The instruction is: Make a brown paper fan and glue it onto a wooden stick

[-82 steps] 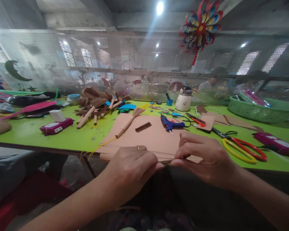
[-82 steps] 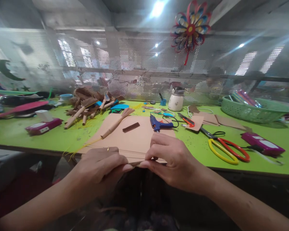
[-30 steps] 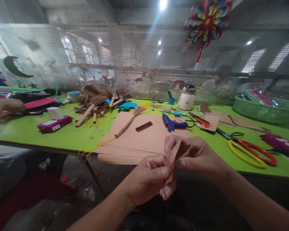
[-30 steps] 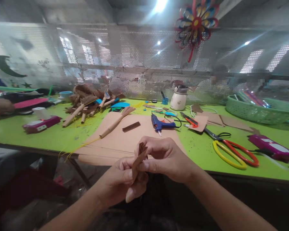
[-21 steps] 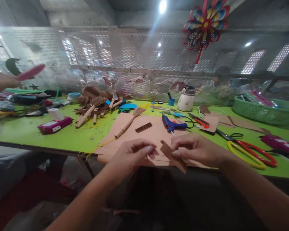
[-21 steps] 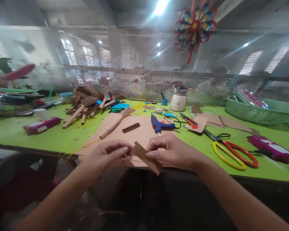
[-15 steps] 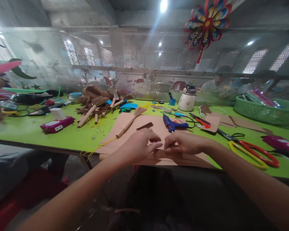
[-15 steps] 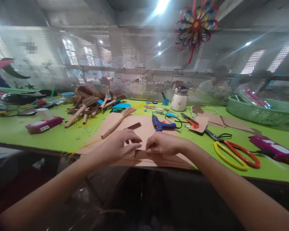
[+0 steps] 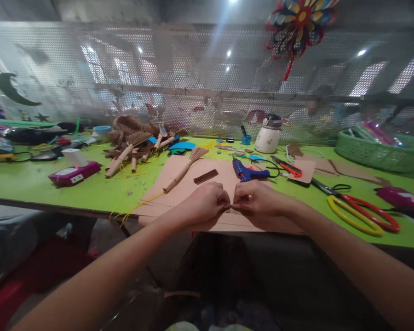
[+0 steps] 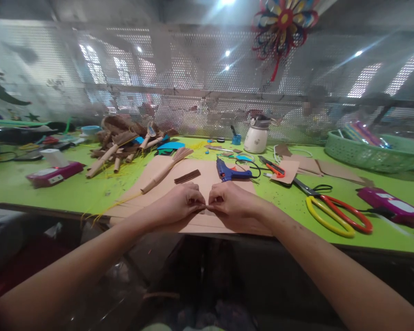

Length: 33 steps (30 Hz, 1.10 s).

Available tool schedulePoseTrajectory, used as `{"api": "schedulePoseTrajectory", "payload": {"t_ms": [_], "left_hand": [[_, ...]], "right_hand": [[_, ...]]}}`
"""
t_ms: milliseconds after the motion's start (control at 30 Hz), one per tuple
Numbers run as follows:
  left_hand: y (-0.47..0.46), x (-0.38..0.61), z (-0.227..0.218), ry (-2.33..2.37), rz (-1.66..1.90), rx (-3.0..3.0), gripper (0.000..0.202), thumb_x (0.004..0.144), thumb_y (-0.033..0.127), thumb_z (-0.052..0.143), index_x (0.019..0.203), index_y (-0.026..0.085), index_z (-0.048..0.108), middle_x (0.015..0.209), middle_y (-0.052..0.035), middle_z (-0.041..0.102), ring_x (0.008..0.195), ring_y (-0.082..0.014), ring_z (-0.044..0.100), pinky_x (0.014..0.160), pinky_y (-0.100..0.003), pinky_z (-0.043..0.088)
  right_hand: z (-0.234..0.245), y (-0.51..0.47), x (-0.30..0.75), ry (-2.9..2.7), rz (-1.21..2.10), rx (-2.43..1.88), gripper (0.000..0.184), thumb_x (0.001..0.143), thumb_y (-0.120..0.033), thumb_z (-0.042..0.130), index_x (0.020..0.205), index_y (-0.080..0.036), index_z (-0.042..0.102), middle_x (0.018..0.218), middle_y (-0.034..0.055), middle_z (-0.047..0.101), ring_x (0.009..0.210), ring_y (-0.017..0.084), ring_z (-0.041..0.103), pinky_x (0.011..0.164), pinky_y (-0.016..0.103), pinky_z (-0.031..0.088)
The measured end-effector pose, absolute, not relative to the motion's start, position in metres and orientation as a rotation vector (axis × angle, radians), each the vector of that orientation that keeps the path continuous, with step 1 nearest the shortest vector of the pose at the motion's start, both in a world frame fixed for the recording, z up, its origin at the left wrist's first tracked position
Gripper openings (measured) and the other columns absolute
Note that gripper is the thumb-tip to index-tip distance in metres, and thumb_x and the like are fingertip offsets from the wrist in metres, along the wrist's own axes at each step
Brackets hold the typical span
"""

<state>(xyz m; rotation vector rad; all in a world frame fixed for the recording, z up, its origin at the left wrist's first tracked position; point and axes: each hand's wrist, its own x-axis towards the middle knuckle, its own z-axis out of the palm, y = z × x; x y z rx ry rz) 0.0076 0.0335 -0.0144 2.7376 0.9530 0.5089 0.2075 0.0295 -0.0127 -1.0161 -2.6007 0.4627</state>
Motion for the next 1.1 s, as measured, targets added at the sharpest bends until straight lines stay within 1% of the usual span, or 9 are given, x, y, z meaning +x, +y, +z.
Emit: {"api": "schedulePoseTrajectory", "payload": {"t_ms": [100, 267, 567, 767, 1100], "left_hand": [[0.031, 0.009, -0.015, 0.940, 0.521, 2.764, 0.020, 0.083, 0.023, 0.051, 0.084, 0.018, 0.071, 0.074, -0.0040, 0.061, 0.074, -0.0143, 0.055, 0.067, -0.022, 0.041], [0.032, 0.010, -0.019, 0.909, 0.543, 2.788, 0.020, 0.083, 0.021, 0.050, 0.080, 0.018, 0.070, 0.076, -0.0046, 0.061, 0.076, -0.0144, 0.055, 0.068, -0.023, 0.042], [0.026, 0.008, -0.022, 0.921, 0.592, 2.868, 0.022, 0.084, 0.020, 0.046, 0.079, 0.015, 0.066, 0.077, -0.0065, 0.058, 0.075, -0.0153, 0.053, 0.067, -0.025, 0.042], [0.024, 0.006, -0.020, 0.926, 0.559, 2.908, 0.019, 0.083, 0.018, 0.044, 0.076, 0.015, 0.062, 0.077, -0.0060, 0.055, 0.072, -0.0146, 0.052, 0.065, -0.024, 0.041], [0.028, -0.003, -0.021, 0.903, 0.572, 2.880, 0.016, 0.082, 0.014, 0.044, 0.075, 0.015, 0.059, 0.078, -0.0051, 0.055, 0.072, -0.0139, 0.051, 0.065, -0.024, 0.040]], "right_hand": [[-0.018, 0.030, 0.209, -2.585, 0.458, -1.031, 0.012, 0.079, -0.019, 0.056, 0.076, -0.015, 0.067, 0.075, 0.0039, 0.065, 0.066, 0.012, 0.056, 0.062, 0.022, 0.041], [-0.021, 0.026, 0.210, -2.615, 0.324, -1.026, 0.014, 0.081, -0.017, 0.053, 0.079, -0.016, 0.067, 0.075, 0.0032, 0.065, 0.066, 0.011, 0.054, 0.062, 0.022, 0.038], [-0.010, 0.020, 0.207, -2.729, 0.164, -0.974, 0.014, 0.082, -0.013, 0.050, 0.077, -0.014, 0.064, 0.075, 0.0056, 0.061, 0.068, 0.013, 0.051, 0.062, 0.024, 0.035], [-0.009, 0.019, 0.215, -2.731, 0.224, -1.053, 0.012, 0.082, -0.013, 0.050, 0.076, -0.015, 0.060, 0.074, 0.0039, 0.059, 0.066, 0.012, 0.048, 0.060, 0.023, 0.033], [-0.014, 0.017, 0.223, -2.693, 0.268, -1.092, 0.010, 0.080, -0.013, 0.050, 0.076, -0.015, 0.058, 0.076, 0.0037, 0.059, 0.069, 0.013, 0.049, 0.061, 0.023, 0.034]]}}
